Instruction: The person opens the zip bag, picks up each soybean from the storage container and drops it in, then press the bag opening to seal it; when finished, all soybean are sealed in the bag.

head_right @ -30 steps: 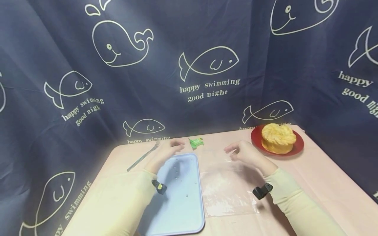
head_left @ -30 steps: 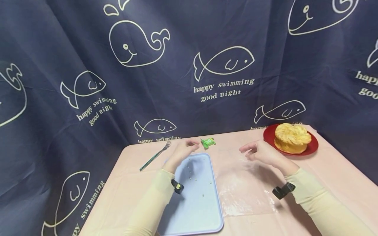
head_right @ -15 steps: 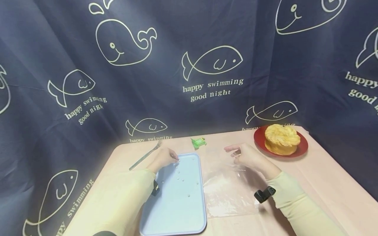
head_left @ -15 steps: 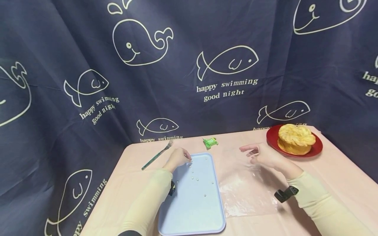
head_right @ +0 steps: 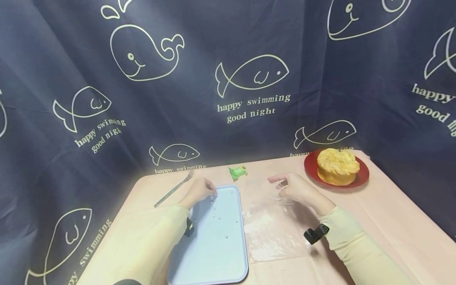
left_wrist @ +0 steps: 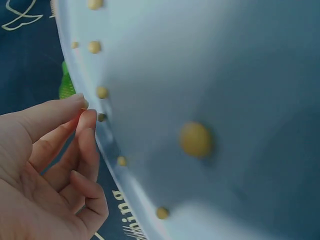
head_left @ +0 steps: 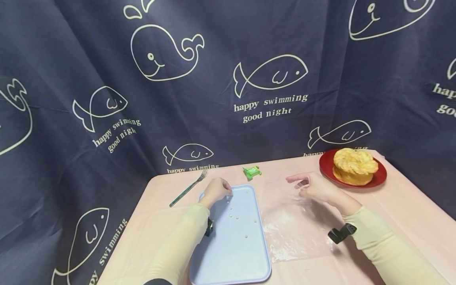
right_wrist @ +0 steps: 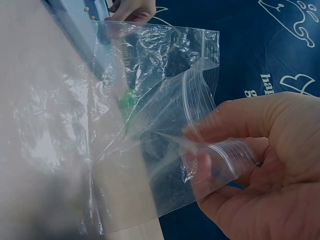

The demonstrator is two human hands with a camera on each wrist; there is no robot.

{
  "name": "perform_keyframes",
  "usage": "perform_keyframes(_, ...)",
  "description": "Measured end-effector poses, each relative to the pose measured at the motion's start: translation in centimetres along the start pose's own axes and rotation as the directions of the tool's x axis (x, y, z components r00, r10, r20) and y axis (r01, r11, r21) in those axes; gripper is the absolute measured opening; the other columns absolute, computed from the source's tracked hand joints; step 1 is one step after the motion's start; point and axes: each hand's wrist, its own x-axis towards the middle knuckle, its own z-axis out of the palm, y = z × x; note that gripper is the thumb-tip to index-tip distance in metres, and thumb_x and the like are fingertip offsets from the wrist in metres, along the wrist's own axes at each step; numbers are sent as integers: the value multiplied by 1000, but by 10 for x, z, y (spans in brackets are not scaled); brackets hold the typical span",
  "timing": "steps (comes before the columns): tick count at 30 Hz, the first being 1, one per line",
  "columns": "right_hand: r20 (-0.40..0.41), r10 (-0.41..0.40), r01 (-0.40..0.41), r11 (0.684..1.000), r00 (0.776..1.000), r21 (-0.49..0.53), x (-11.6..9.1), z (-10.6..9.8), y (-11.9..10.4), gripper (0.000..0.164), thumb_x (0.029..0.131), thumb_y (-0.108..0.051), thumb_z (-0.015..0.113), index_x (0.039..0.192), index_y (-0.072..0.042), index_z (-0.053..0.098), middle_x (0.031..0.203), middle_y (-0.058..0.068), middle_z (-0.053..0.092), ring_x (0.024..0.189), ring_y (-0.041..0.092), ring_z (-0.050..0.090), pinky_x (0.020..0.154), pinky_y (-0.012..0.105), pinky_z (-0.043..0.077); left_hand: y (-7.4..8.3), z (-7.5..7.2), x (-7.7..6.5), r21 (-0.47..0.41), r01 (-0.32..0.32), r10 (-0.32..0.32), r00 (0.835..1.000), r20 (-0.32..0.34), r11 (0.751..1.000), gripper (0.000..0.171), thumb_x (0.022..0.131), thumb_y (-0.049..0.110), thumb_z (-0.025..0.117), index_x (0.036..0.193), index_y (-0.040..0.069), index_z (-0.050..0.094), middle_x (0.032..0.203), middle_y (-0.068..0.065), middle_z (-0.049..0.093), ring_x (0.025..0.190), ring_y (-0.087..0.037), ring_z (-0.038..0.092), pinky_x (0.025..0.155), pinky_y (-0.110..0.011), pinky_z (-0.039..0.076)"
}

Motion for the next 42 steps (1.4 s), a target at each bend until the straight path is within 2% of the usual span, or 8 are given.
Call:
perform_keyframes(6,2,-1,1,1000,1000,2,1,1,-1,55,74,15,58,130,16,58,128,30,63,106,42,65,80,27,55,26,-7,-2,-235,-91,77,995,-67,968,9,84,9,82,78,14,77,79,4,74,77,-10,66,77,-29,53)
perform_keyframes(13,-4,35,-35,999,999,40,1,3,0,57,75,15,60,132,13,59,129,27,63,109,44,63,79,27,56,95,-3,-11,-477,-258,238,966,-102,840,9,86,10,83,94,8,81,90,2,77,81,-6,70,76,-23,53)
perform_keyframes(17,-2,6,-6,999,1000,51,0,2,3,56,76,14,61,132,15,57,129,32,61,107,45,64,78,28,57,129,10,-12,-459,-349,344,934,-98,817,7,86,12,83,93,13,82,86,9,75,74,-8,63,68,-21,49)
perform_keyframes(21,-6,-11,11,998,1000,62,0,1,3,54,77,14,63,131,17,56,128,35,60,106,45,65,78,28,57,147,22,-8,-373,-401,408,911,-66,837,6,87,16,83,92,18,82,84,17,73,75,-9,59,67,-21,45)
perform_keyframes(29,-11,53,-50,981,999,189,-3,2,3,60,76,12,64,136,16,53,132,36,57,111,48,60,79,35,59,147,41,-3,-246,-371,380,925,-10,895,6,84,20,85,90,21,82,84,19,73,79,-3,59,70,-20,44)
perform_keyframes(33,2,69,-67,970,998,236,-4,3,6,63,75,14,62,137,17,51,134,37,55,113,47,59,81,41,59,142,44,-2,-243,-372,383,924,-1,896,9,83,19,86,90,20,81,83,18,73,74,-4,57,66,-22,44)
perform_keyframes(38,-2,53,-51,970,999,236,-2,3,9,61,75,16,63,135,18,51,134,38,54,111,45,60,81,35,59,131,42,2,-382,-365,398,917,8,849,13,87,18,83,99,15,81,91,14,75,81,-3,60,73,-22,47)
perform_keyframes(42,-5,60,-58,974,998,217,0,2,9,60,76,15,63,134,18,52,135,38,54,110,45,60,81,29,57,113,30,9,-568,-278,318,948,-31,774,19,93,17,76,109,7,78,101,6,76,90,-12,66,81,-27,52)
